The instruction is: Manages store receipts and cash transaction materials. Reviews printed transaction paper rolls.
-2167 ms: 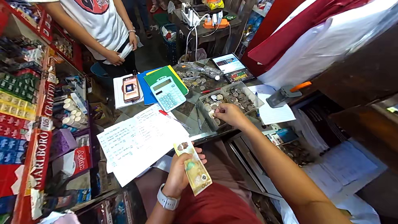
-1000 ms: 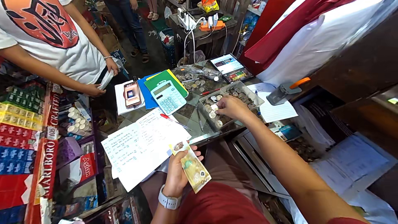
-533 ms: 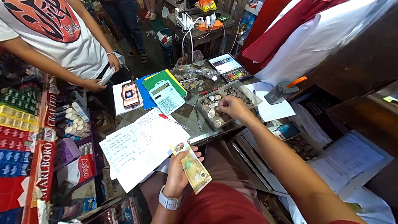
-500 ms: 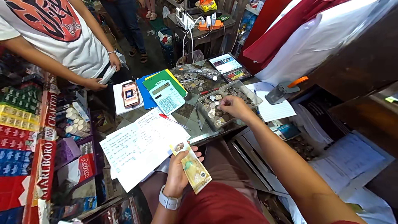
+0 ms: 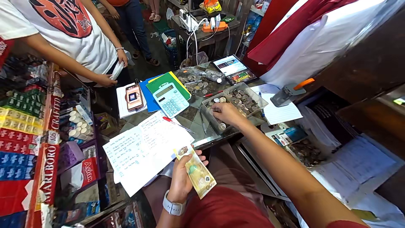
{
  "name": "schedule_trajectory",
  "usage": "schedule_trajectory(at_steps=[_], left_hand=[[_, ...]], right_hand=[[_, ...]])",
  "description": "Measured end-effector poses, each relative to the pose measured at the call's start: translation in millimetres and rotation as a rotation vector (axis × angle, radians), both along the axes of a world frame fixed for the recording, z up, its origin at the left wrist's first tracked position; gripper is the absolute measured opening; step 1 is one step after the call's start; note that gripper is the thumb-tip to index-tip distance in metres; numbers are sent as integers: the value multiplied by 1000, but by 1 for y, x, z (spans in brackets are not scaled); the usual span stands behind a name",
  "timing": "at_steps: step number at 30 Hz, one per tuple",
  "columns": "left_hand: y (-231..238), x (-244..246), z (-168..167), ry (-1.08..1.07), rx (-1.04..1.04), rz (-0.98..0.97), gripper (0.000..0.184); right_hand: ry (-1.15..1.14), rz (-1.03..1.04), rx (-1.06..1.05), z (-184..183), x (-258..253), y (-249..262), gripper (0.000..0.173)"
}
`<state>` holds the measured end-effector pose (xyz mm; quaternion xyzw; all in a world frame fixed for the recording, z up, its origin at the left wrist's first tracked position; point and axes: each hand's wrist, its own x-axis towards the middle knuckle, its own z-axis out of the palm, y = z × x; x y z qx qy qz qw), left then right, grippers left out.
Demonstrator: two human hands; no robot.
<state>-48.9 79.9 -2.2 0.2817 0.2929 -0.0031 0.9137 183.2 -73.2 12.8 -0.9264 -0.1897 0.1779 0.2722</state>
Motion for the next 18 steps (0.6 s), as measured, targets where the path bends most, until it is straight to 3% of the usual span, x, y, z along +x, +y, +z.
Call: schedule_trajectory(at_steps=[2, 6, 10, 12, 14, 18], left_hand=[[0, -1, -3, -1, 13, -4, 32], [0, -2, -6, 1, 20, -8, 32], [-2, -1, -8, 12, -6, -24, 31], [-6, -3, -11, -3, -36, -65, 31], [-12, -11, -15, -37, -71, -157, 33], [-32, -33, -27, -94, -157, -353, 43]], right_hand=[[-20, -28, 51, 0, -4, -2, 15], [57, -131, 261, 4, -4, -25, 18], [394, -441, 768, 12, 0, -49, 11], [515, -523, 885, 21, 2, -54, 11], [369, -484, 744, 23, 1, -47, 13], [-62, -154, 187, 13, -2, -20, 26]])
